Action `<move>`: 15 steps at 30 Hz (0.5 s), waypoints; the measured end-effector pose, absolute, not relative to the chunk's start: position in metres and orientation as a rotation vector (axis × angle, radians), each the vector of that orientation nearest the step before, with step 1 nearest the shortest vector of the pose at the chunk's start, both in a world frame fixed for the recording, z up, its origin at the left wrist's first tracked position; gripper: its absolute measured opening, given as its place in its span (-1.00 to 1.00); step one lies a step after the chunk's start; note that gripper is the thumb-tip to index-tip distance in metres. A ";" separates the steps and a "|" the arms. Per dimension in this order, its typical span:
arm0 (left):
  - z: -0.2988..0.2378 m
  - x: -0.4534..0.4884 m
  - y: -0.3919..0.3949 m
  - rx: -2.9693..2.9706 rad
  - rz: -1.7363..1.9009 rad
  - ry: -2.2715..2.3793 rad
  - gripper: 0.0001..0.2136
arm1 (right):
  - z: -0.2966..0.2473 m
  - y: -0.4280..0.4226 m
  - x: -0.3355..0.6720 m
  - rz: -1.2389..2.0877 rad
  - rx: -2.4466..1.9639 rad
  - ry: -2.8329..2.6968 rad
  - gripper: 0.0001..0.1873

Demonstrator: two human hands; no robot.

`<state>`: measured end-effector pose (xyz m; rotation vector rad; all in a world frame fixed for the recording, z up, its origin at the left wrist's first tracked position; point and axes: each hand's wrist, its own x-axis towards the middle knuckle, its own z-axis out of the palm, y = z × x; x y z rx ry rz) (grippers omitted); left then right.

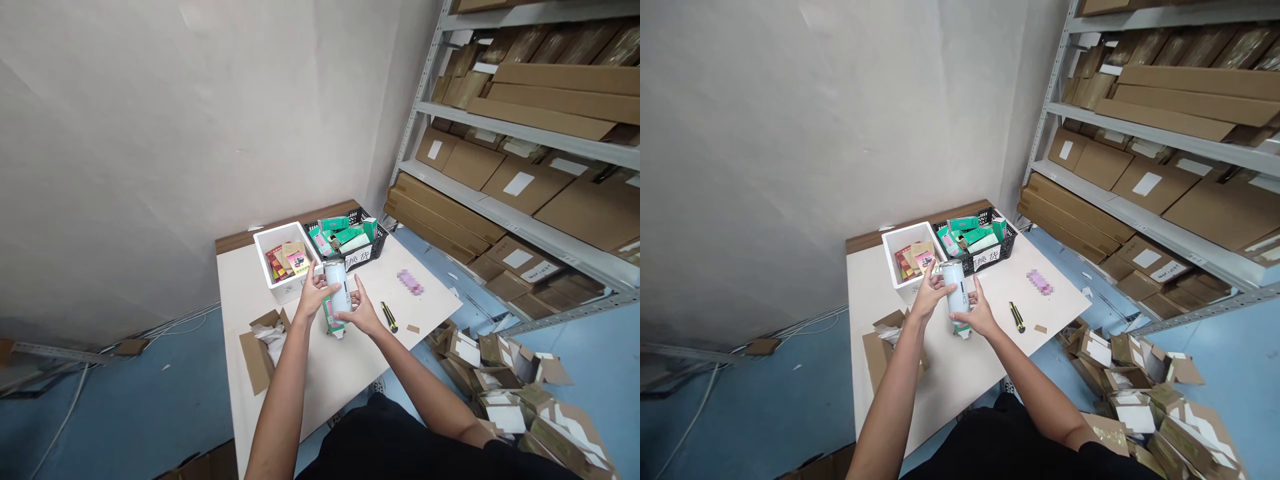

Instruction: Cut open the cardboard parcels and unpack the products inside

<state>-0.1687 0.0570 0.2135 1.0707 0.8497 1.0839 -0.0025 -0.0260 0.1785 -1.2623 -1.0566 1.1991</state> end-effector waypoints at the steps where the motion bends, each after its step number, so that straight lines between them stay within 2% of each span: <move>1: 0.212 -0.169 0.057 1.068 1.073 0.837 0.27 | 0.178 -0.026 -0.003 1.232 -1.242 -1.061 0.60; 4: 0.206 -0.168 0.059 1.063 1.035 0.776 0.22 | 0.175 -0.026 -0.001 1.340 -1.170 -1.061 0.54; 10: 0.185 -0.151 0.066 1.085 0.945 0.855 0.22 | 0.163 -0.019 0.021 1.276 -1.231 -1.125 0.50; 12: 0.174 -0.145 0.069 1.046 0.955 0.871 0.23 | 0.161 -0.008 0.038 1.232 -1.244 -1.178 0.39; 15: 0.152 -0.137 0.072 0.979 0.908 0.932 0.24 | 0.161 0.021 0.064 1.183 -1.225 -1.238 0.08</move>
